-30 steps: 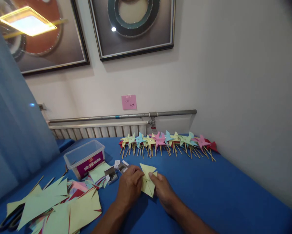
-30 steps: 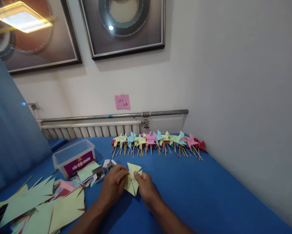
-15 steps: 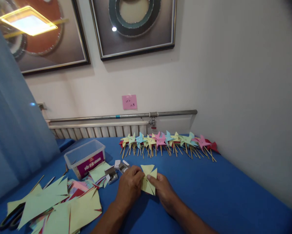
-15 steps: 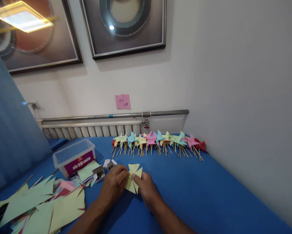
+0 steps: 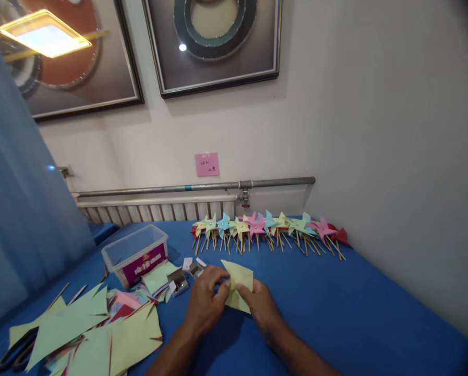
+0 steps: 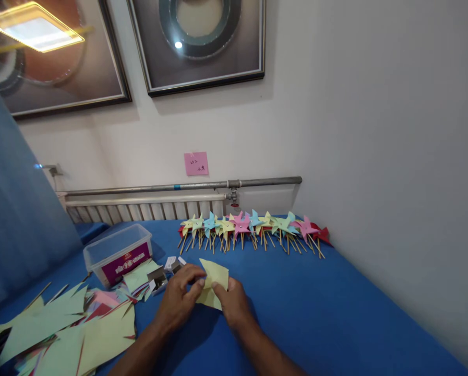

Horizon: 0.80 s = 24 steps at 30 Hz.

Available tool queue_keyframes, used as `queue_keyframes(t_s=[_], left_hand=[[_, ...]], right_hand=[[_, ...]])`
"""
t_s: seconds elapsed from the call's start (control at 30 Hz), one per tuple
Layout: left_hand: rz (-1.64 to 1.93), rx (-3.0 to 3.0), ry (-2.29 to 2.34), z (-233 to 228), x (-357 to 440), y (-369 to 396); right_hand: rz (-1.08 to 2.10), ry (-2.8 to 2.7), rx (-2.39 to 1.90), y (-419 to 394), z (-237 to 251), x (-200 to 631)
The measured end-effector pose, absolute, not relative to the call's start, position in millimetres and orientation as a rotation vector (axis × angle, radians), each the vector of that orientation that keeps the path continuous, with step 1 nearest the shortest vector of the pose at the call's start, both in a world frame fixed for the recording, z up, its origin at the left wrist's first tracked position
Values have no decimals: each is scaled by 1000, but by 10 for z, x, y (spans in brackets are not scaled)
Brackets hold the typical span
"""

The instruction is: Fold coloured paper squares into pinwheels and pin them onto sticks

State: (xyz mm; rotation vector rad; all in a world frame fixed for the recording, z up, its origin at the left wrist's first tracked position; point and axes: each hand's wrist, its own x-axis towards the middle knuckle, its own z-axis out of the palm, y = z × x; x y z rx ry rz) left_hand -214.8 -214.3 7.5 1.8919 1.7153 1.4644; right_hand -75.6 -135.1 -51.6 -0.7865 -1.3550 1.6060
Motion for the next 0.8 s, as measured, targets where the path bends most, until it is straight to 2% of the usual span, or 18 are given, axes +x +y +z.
queue_keyframes(t_s=[0.23, 0.6, 0.8], left_hand=[[1389, 1221, 1547, -18, -2195, -2007], [1421, 1135, 1507, -101, -2148, -1975], [1444, 1114, 1518, -146, -2129, -1958]], right_hand=[[1463, -1451, -855, -1435, -379, -691], [1563, -1467, -793, -1401, -475, -725], [1516, -1457, -869, -1430, -423, -725]])
